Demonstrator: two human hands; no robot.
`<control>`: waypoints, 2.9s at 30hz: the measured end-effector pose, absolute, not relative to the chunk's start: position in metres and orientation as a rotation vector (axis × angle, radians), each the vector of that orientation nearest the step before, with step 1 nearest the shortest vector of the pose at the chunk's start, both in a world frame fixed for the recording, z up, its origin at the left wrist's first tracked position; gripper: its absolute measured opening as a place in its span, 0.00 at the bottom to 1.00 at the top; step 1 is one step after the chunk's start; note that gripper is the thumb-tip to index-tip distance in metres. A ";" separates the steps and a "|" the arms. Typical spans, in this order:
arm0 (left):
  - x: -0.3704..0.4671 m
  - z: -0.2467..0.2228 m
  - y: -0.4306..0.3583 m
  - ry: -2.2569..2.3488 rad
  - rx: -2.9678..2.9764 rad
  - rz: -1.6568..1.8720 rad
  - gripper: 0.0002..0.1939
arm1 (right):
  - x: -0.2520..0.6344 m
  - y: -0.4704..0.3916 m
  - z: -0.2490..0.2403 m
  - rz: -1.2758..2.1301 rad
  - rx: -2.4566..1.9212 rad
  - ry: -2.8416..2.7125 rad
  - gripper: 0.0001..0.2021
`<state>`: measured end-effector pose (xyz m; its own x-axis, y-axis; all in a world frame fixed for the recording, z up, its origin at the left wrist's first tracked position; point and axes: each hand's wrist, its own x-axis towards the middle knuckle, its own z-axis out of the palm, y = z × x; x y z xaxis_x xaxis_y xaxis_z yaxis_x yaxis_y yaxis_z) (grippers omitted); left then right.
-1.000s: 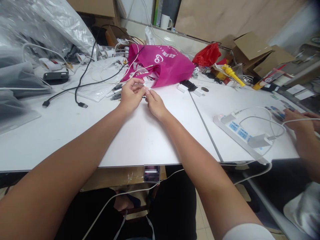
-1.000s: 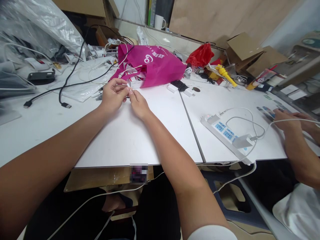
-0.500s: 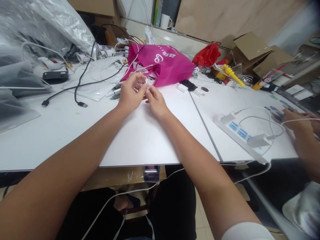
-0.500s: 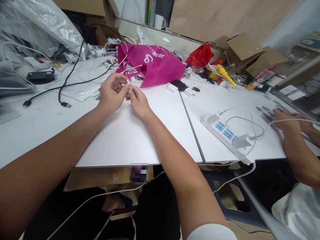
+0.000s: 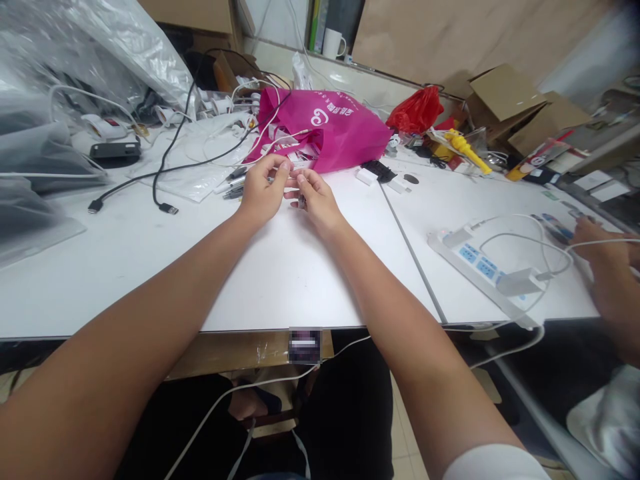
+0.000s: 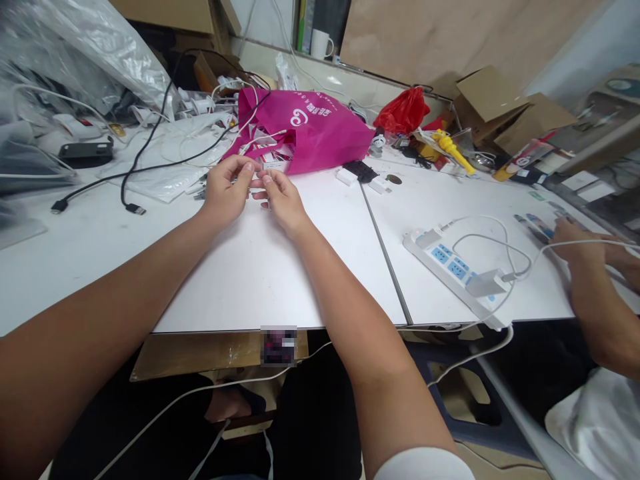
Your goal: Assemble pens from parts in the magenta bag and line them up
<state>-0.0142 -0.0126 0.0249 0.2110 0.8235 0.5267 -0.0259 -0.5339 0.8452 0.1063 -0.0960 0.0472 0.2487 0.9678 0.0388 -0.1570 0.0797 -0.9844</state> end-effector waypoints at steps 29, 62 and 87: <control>-0.006 0.017 -0.022 0.723 1.282 0.754 0.05 | 0.127 -0.089 0.042 0.746 -1.128 -1.093 0.19; -0.007 0.027 -0.038 0.665 1.474 0.788 0.06 | 0.154 -0.076 0.022 0.439 -1.222 -1.299 0.24; -0.006 0.023 -0.036 0.658 1.546 0.781 0.06 | 0.166 -0.058 0.005 0.587 -1.189 -1.341 0.36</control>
<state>-0.0055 -0.0362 0.0229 0.6116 0.7837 0.1087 -0.0261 -0.1174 0.9927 0.1662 -0.0584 0.0046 0.2107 0.8833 0.4187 0.2911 0.3522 -0.8895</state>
